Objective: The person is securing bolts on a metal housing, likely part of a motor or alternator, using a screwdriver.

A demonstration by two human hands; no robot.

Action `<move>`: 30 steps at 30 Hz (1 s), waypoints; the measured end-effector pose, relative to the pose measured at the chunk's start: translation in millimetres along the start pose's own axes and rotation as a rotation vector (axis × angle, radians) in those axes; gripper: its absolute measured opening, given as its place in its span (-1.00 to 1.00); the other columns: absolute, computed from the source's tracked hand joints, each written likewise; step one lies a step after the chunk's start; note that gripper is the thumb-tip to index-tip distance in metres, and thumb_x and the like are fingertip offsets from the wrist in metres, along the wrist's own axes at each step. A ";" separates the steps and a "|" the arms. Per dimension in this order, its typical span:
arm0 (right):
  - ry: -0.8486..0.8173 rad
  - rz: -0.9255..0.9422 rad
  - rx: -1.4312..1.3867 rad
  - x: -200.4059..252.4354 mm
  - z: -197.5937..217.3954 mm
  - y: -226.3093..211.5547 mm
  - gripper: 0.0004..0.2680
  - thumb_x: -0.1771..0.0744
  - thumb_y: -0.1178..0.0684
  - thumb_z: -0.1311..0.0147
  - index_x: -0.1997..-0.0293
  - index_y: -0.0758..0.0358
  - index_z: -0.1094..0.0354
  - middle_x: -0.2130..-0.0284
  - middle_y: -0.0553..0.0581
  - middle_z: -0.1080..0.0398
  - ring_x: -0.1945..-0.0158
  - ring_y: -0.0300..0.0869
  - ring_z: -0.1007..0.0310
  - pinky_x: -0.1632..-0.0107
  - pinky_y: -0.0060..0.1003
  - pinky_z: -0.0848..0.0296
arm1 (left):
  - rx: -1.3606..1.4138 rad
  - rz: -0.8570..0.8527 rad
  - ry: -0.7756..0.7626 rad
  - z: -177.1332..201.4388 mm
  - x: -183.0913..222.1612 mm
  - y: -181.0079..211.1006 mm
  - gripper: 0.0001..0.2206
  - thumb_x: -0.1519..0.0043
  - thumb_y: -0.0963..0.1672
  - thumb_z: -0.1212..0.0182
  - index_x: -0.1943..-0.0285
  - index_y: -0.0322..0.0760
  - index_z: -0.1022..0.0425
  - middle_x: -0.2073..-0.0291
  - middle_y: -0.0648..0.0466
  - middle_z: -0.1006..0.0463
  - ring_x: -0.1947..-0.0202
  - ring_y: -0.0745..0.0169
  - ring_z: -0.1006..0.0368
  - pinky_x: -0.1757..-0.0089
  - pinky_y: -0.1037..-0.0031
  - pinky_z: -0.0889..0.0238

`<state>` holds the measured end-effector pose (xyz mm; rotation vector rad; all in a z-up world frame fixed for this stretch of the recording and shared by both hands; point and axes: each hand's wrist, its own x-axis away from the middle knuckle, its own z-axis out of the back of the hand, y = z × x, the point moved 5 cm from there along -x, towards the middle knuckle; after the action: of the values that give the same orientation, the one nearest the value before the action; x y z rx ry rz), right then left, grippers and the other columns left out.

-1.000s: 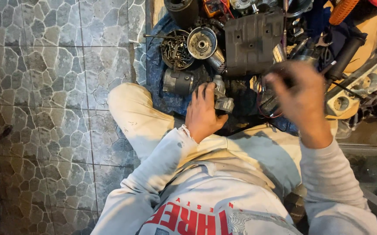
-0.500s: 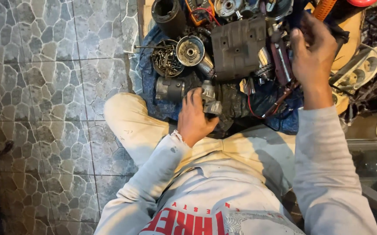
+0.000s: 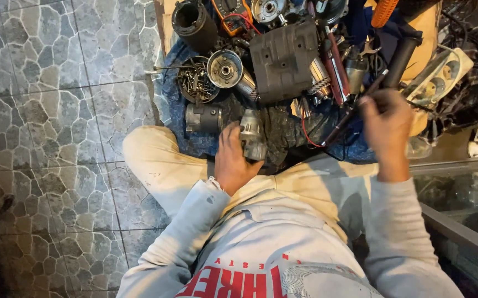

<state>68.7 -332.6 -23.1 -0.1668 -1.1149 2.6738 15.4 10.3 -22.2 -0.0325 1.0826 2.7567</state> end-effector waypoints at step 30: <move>0.055 0.500 0.198 12.5 -39.4 -110.8 -0.70 -0.32 0.17 -0.30 -0.18 0.39 -0.49 -0.22 0.44 -0.27 -0.33 0.30 -0.04 -0.31 0.20 0.03 | -0.055 -0.090 0.016 -11.3 13.7 9.1 -0.17 0.02 -0.10 -0.47 -0.41 -0.27 -0.03 -0.31 -0.26 -0.15 -0.32 -0.44 -0.13 -0.24 -0.06 -0.16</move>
<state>83.8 -227.0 27.9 -0.5430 -0.8724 3.1694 -0.2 -1.7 -25.6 -0.1076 0.9833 2.7102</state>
